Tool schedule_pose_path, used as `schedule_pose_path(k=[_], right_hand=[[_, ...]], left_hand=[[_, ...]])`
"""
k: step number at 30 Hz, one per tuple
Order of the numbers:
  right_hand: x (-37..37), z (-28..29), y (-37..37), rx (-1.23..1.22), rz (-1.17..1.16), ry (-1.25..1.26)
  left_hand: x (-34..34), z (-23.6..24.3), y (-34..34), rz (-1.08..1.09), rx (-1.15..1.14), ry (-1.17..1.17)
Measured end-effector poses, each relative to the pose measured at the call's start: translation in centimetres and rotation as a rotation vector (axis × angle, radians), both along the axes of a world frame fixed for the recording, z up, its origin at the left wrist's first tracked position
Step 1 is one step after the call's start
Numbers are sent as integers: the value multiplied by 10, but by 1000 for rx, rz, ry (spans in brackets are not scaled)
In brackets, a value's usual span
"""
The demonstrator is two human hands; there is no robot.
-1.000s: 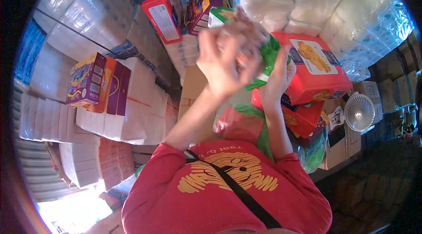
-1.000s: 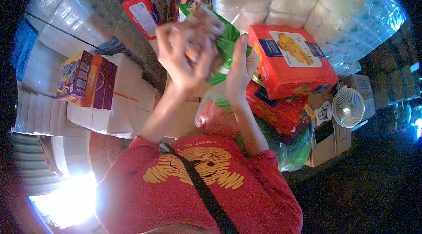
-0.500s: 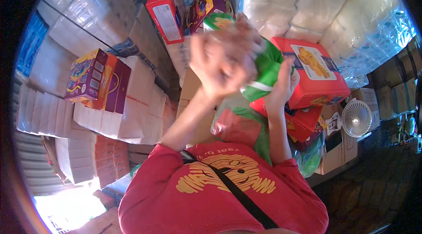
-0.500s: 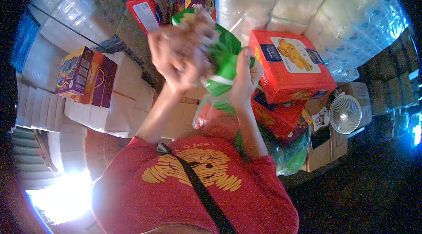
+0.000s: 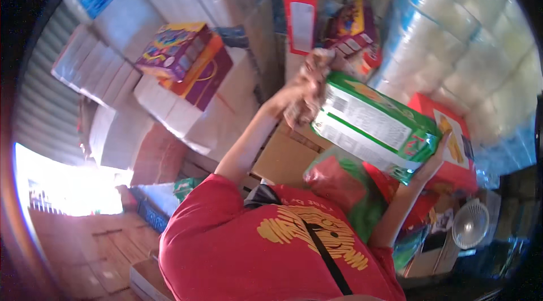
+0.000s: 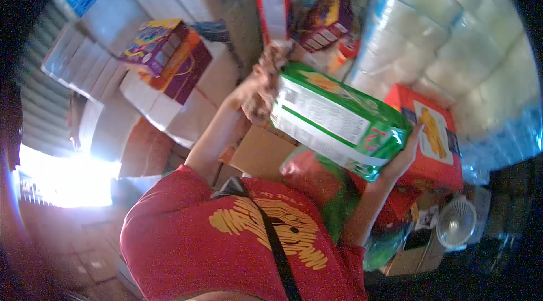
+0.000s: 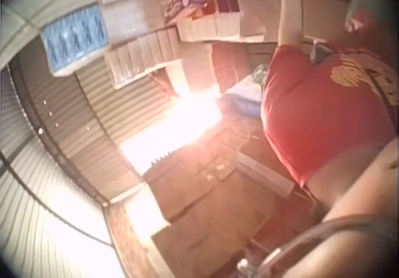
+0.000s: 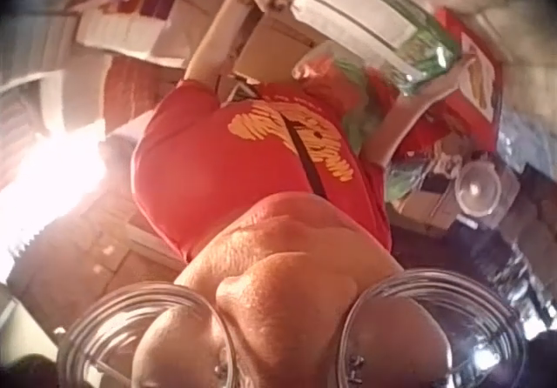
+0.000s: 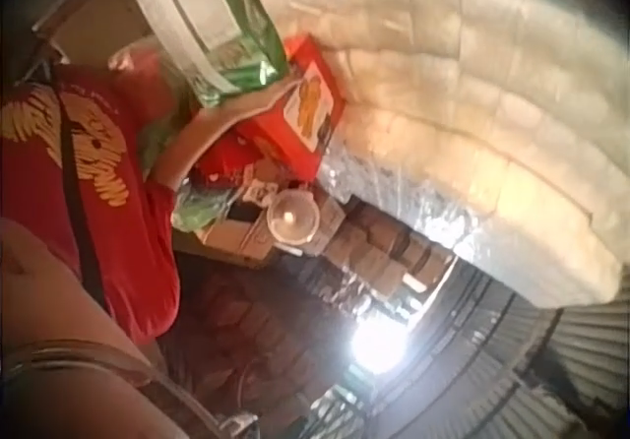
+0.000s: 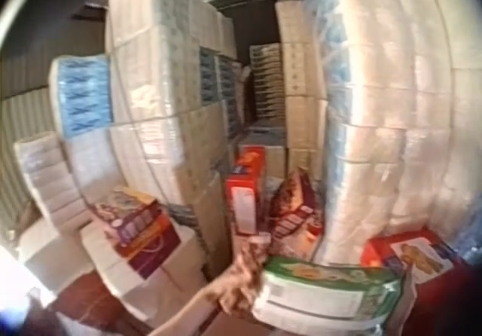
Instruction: Cleaning and wiping various boxes and bags of goods with a cloth in a storage area.
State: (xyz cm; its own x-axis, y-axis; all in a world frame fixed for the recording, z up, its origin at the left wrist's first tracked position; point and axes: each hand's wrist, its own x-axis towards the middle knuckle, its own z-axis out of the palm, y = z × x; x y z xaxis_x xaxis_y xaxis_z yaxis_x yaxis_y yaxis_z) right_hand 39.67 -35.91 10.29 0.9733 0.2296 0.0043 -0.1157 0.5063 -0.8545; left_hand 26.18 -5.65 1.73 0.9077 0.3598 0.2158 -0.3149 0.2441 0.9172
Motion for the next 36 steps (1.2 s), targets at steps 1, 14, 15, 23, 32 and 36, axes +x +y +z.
schedule_pose_path(k=[1,14,15,23,32,36], right_hand=[[12,-13,-3,85,116,1],[-16,-55,74,64,831,432],[-16,-66,78,104,847,469],[-38,-59,77,49,426,209],[-42,-20,66,-252,287,-504],[-38,-2,59,-260,265,-584]], left_hand=[[-19,35,-19,-80,-7,70],[-127,-21,-52,408,-461,21],[-123,-8,-54,481,-404,-21],[-160,39,-21,828,4,132],[-116,124,-54,-106,677,274],[-75,133,-77,-222,1212,129]])
